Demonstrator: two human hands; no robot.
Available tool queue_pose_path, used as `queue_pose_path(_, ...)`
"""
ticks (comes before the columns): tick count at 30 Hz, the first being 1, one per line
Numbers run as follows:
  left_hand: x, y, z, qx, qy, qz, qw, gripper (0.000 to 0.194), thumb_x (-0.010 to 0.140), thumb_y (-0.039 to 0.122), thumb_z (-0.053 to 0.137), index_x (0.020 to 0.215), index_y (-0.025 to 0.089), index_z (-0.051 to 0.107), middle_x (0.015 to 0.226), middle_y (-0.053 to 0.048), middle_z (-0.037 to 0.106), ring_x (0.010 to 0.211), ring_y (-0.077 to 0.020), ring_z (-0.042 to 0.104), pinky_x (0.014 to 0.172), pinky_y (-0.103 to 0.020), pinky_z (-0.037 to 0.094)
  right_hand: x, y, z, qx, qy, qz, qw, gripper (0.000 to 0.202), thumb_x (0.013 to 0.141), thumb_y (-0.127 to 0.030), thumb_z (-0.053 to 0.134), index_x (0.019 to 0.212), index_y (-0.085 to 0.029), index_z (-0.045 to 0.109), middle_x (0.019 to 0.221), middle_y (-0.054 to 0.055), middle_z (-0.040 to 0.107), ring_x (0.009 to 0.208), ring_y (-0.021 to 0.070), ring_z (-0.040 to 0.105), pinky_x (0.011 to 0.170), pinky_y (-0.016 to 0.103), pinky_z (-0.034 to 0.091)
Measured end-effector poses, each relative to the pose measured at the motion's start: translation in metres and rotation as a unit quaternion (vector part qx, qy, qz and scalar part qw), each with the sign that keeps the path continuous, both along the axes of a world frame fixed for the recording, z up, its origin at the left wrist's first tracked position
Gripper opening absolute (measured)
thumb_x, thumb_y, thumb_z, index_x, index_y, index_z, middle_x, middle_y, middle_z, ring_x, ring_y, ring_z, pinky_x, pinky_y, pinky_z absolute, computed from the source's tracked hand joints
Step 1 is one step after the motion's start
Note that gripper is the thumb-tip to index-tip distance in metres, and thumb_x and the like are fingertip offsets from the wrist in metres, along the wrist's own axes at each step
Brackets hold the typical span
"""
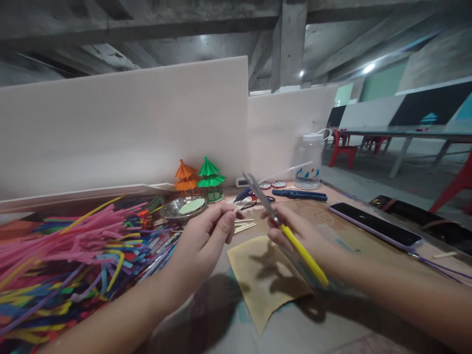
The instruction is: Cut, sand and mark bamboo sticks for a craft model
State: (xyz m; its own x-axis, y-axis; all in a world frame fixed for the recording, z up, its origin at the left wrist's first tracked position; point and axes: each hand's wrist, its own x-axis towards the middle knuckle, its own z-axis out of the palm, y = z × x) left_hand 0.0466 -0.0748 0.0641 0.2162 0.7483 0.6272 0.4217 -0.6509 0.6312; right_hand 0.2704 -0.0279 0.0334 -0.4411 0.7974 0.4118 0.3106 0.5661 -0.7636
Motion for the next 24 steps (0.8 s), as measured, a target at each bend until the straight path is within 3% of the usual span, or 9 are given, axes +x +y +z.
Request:
queue_pose_path(5,-0.002,0.0,0.002,0.015,0.093,0.014,0.995,0.029,0.102,0.033,0.041,0.085,0.019,0.061,0.067,0.002,0.061,0.064,-0.0124,0.054,0.065,-0.025,0.041,-0.01,-0.02,-0.004,-0.014,0.021,0.078,0.997,0.057,0.086,-0.064,0.062,0.121,-0.02,0.057,0.087,0.002,0.055,0.074,0.0156,0.049,0.066,0.029,0.042)
queue_pose_path(10,-0.003,0.002,0.002,0.02,0.113,0.031,0.993,0.025,0.1,0.03,0.044,0.091,0.02,0.065,0.069,0.001,0.066,0.062,-0.0133,0.057,0.061,-0.024,0.04,-0.006,-0.014,-0.01,-0.044,0.015,0.084,0.995,0.057,0.085,-0.065,0.062,0.12,-0.02,0.055,0.086,0.0,0.052,0.072,0.014,0.045,0.065,0.028,0.04)
queue_pose_path(17,-0.003,0.002,0.004,0.048,0.138,0.043,0.988,0.028,0.099,0.031,0.045,0.083,0.02,0.066,0.069,-0.001,0.067,0.066,-0.0151,0.059,0.061,-0.025,0.04,-0.008,-0.019,-0.009,-0.063,-0.001,0.082,0.995,0.045,0.087,-0.058,0.064,0.113,-0.022,0.056,0.081,-0.002,0.049,0.066,0.0119,0.042,0.06,0.025,0.038)
queue_pose_path(24,-0.002,0.001,0.005,0.041,0.15,0.05,0.986,0.019,0.092,0.018,0.048,0.08,0.02,0.062,0.071,0.001,0.069,0.066,-0.0143,0.061,0.063,-0.025,0.041,-0.011,-0.024,-0.011,-0.068,0.019,0.07,0.995,0.06,0.082,-0.068,0.064,0.118,-0.021,0.057,0.082,-0.001,0.051,0.065,0.0112,0.042,0.056,0.024,0.036)
